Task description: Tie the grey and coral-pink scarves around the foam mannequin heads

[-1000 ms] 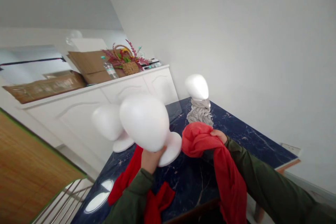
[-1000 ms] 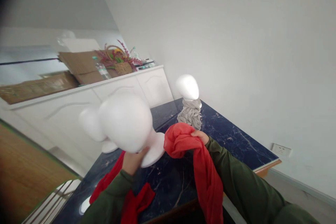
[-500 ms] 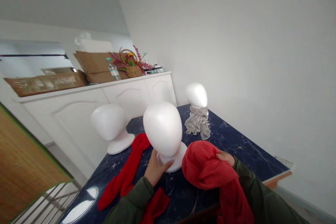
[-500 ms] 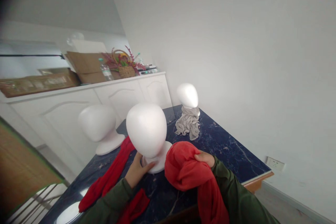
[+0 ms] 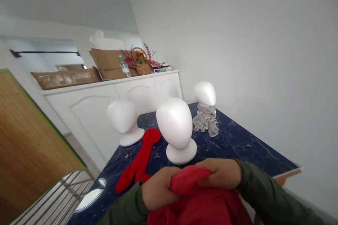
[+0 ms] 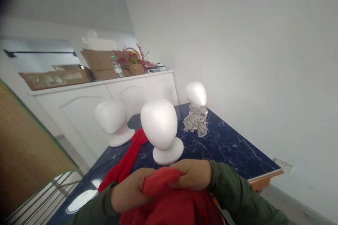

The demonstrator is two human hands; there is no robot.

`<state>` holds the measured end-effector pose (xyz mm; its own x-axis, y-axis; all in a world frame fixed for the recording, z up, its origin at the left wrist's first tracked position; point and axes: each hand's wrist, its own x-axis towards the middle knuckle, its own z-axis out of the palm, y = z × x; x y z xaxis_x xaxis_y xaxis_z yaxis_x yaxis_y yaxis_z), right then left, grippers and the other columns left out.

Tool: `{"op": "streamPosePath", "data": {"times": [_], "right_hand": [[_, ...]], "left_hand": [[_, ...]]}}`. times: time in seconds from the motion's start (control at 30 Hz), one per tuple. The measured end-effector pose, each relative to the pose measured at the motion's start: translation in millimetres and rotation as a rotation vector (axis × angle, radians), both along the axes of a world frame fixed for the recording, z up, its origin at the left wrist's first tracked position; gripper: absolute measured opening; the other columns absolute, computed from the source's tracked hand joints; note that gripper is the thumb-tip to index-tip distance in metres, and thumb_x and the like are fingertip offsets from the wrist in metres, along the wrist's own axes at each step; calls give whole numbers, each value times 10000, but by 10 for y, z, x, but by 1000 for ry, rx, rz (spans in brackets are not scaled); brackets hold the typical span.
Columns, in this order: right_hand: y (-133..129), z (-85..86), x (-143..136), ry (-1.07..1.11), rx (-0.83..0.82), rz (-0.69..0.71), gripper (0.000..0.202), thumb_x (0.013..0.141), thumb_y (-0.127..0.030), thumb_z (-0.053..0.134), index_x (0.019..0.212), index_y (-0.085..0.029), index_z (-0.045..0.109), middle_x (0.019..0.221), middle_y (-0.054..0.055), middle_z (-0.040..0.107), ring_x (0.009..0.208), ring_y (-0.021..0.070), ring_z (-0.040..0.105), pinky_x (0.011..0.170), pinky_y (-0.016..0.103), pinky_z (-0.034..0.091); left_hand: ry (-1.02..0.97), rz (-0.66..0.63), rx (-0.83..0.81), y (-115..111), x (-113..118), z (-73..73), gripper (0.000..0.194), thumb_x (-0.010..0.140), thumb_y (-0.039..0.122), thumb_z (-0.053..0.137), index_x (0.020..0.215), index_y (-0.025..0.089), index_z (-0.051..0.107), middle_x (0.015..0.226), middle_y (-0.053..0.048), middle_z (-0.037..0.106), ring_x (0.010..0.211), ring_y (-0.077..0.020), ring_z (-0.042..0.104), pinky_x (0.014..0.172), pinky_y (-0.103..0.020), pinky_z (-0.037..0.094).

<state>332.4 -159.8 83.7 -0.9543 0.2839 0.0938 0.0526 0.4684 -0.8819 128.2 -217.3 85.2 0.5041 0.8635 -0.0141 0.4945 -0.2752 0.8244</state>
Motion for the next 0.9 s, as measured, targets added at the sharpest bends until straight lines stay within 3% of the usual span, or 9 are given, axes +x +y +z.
{"op": "streamPosePath", "data": {"times": [0.1, 0.2, 0.3, 0.47, 0.6, 0.67, 0.77, 0.9], "right_hand": [[94, 38, 95, -73, 223, -242, 287, 732, -289, 510, 961, -137, 591, 872, 21, 606, 776, 128, 532, 729, 227, 405], [168, 50, 164, -191, 261, -222, 364, 651, -352, 592, 938, -128, 595, 809, -4, 600, 712, 120, 534, 630, 194, 407], [201, 62, 166, -290, 332, -167, 279, 618, -296, 594, 835, -122, 621, 694, -34, 572, 658, 102, 518, 569, 166, 380], [197, 16, 124, -406, 496, -238, 183, 621, -290, 555, 652, -119, 614, 548, -31, 508, 529, 78, 446, 500, 180, 329], [133, 16, 85, -273, 570, -524, 176, 684, -228, 447, 637, -141, 592, 600, 1, 567, 566, 99, 484, 537, 205, 331], [79, 50, 58, -160, 578, -650, 186, 674, -159, 403, 679, -159, 589, 664, 6, 598, 627, 111, 522, 569, 207, 340], [-7, 100, 31, -105, 651, -714, 237, 654, -121, 384, 750, -184, 591, 737, 7, 621, 705, 129, 552, 620, 220, 350], [-77, 49, 61, -372, 835, -657, 189, 658, -193, 418, 699, -172, 602, 704, 50, 634, 666, 182, 576, 575, 260, 340]], "left_hand": [[-202, 30, -166, 30, -95, 20, 280, 631, 194, 574, 904, 140, 604, 835, -29, 641, 781, -183, 567, 731, -297, 440], [-521, 78, -340, 35, -140, 33, 367, 622, 212, 565, 981, 139, 579, 862, -59, 642, 828, -220, 578, 776, -345, 429], [-637, 197, -307, 46, -148, 49, 349, 642, 259, 544, 969, 141, 567, 867, -78, 636, 821, -228, 582, 755, -352, 434], [-339, 401, 59, 59, -262, 73, 194, 642, 296, 557, 760, 155, 498, 727, -9, 575, 686, -152, 531, 638, -268, 420], [131, 387, 362, 25, -380, 60, 96, 647, 175, 502, 743, 176, 500, 708, 12, 544, 661, -139, 494, 596, -244, 373], [313, 403, 433, 15, -421, 21, 165, 664, 151, 476, 817, 183, 528, 773, -9, 566, 706, -153, 513, 639, -260, 372], [468, 462, 499, 26, -496, -46, 198, 701, 150, 443, 867, 189, 545, 842, -41, 586, 777, -171, 532, 709, -283, 365], [489, 634, 571, 42, -650, -58, 190, 665, 86, 414, 768, 191, 534, 774, -38, 597, 761, -187, 538, 705, -296, 357]]}}
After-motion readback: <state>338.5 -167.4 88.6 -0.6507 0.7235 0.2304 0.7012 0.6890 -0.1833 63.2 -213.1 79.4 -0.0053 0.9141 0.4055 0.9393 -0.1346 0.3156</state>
